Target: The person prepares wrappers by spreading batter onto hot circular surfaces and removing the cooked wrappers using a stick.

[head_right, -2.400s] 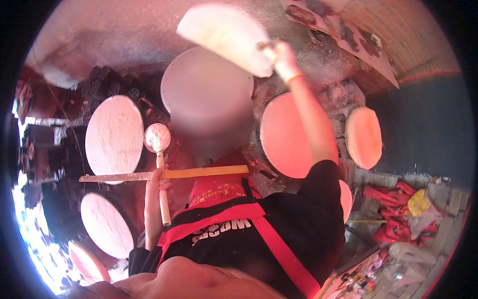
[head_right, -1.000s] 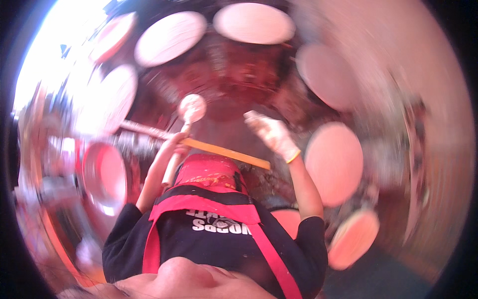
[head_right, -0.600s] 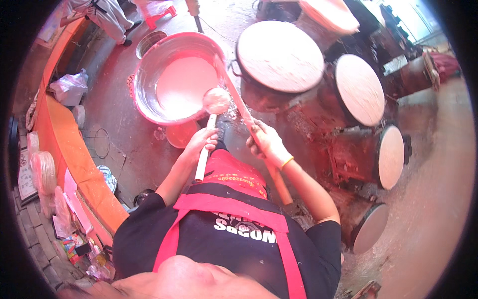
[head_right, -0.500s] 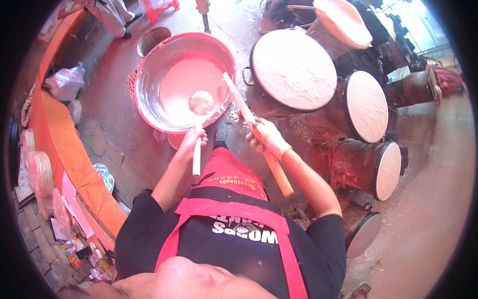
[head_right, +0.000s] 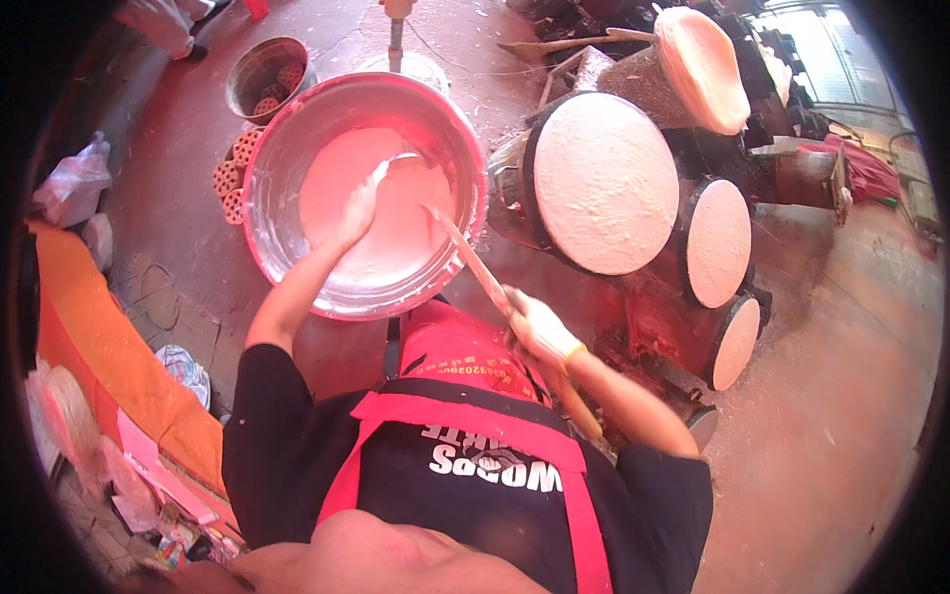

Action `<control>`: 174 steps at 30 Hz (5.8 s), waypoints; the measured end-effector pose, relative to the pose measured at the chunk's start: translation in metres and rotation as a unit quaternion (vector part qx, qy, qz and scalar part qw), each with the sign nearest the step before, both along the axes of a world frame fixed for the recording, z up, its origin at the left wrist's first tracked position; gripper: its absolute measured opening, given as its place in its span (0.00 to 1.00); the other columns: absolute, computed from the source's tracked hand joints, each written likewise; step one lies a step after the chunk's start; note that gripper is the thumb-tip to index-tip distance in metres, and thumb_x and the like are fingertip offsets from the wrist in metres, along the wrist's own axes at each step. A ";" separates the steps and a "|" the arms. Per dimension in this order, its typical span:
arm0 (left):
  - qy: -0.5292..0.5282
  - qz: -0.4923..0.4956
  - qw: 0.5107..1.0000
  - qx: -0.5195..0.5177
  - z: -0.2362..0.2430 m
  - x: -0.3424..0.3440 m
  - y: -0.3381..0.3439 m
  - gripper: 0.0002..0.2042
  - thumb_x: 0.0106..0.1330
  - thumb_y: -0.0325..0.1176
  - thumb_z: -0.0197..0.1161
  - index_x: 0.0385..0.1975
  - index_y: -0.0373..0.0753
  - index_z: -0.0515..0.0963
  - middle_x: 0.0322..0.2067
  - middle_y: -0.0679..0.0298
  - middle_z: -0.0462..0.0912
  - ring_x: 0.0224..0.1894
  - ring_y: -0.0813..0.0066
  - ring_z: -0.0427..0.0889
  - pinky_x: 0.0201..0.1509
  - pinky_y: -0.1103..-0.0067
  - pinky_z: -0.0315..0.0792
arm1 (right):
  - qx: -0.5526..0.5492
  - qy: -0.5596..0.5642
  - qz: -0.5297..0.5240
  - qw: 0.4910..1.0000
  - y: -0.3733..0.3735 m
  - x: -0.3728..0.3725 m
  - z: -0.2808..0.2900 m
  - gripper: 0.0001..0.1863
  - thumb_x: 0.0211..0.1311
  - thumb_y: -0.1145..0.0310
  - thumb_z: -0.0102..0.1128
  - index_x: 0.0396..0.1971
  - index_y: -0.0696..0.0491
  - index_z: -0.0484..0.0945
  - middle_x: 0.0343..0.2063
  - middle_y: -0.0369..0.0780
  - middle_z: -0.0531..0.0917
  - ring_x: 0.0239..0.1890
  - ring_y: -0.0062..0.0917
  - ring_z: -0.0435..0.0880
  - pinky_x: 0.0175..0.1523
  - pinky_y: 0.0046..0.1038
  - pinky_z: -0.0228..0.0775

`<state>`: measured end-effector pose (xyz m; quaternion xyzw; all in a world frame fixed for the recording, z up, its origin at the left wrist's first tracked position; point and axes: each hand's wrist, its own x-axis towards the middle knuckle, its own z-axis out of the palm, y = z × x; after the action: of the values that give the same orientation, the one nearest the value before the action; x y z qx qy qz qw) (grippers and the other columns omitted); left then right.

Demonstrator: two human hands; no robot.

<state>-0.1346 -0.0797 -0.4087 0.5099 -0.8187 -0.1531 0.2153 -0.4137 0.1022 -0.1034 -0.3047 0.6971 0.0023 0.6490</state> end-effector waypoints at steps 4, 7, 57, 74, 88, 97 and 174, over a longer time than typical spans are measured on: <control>-0.143 -0.045 0.967 0.207 -0.013 -0.032 -0.039 0.12 0.65 0.28 0.46 0.46 0.32 0.64 0.24 0.53 0.75 0.20 0.69 0.78 0.15 0.76 0.70 | 0.027 -0.005 -0.115 0.993 0.000 0.006 -0.016 0.28 0.69 0.50 0.42 0.65 0.46 0.58 0.16 0.35 0.72 0.12 0.15 0.67 0.14 0.20 0.58; -0.080 -0.057 0.912 0.398 -0.016 -0.035 -0.029 0.09 0.66 0.28 0.46 0.43 0.33 0.64 0.23 0.56 0.73 0.18 0.73 0.75 0.13 0.79 0.68 | -0.007 -0.019 -0.107 0.994 -0.011 0.010 -0.051 0.26 0.70 0.56 0.42 0.66 0.44 0.56 0.16 0.35 0.69 0.12 0.15 0.65 0.14 0.19 0.56; 0.293 0.118 0.462 0.829 0.458 -0.139 0.214 0.03 0.68 0.25 0.46 0.31 0.39 0.61 0.15 0.72 0.60 0.10 0.90 0.58 0.05 0.92 0.53 | -0.593 0.392 -0.108 0.695 0.410 -0.146 -0.034 0.29 0.60 0.70 0.54 0.63 0.51 0.61 0.48 0.44 0.78 0.36 0.38 0.82 0.34 0.34 0.75; -0.227 -0.319 0.355 0.849 0.449 -0.780 0.658 0.09 0.67 0.30 0.46 0.40 0.29 0.64 0.21 0.66 0.67 0.17 0.80 0.66 0.15 0.86 0.63 | -0.423 0.207 -0.791 0.391 0.768 -0.246 -0.025 0.20 0.69 0.57 0.45 0.53 0.53 0.70 0.16 0.32 0.73 0.13 0.12 0.67 0.16 0.17 0.60; -0.085 -0.797 0.528 0.281 0.365 -0.914 0.922 0.11 0.52 0.25 0.60 0.33 0.30 0.68 0.18 0.59 0.77 0.15 0.73 0.77 0.17 0.77 0.71 | -0.339 0.231 -0.884 0.224 0.858 -0.432 -0.018 0.22 0.66 0.62 0.50 0.61 0.36 0.65 0.15 0.33 0.70 0.10 0.18 0.66 0.14 0.23 0.60; -0.086 -0.642 0.450 0.614 0.224 -0.982 0.958 0.14 0.60 0.25 0.58 0.38 0.35 0.58 0.18 0.63 0.71 0.13 0.78 0.68 0.12 0.80 0.60 | -0.032 0.493 -0.847 0.196 0.759 -0.481 -0.131 0.25 0.65 0.63 0.51 0.63 0.37 0.63 0.45 0.44 0.80 0.42 0.27 0.81 0.47 0.27 0.69; 0.047 -0.264 0.723 0.637 0.293 -0.823 0.698 0.15 0.60 0.33 0.60 0.47 0.39 0.76 0.31 0.75 0.74 0.29 0.90 0.68 0.34 0.91 0.63 | -0.299 0.125 -0.832 0.451 0.962 -0.591 -0.075 0.20 0.62 0.62 0.58 0.55 0.44 0.74 0.12 0.27 0.65 0.08 0.10 0.57 0.11 0.17 0.47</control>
<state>-0.9575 0.6185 -0.1158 0.2822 -0.6188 -0.7127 -0.1715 -1.0049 1.0647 -0.1788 0.2486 0.6496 -0.7089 0.1167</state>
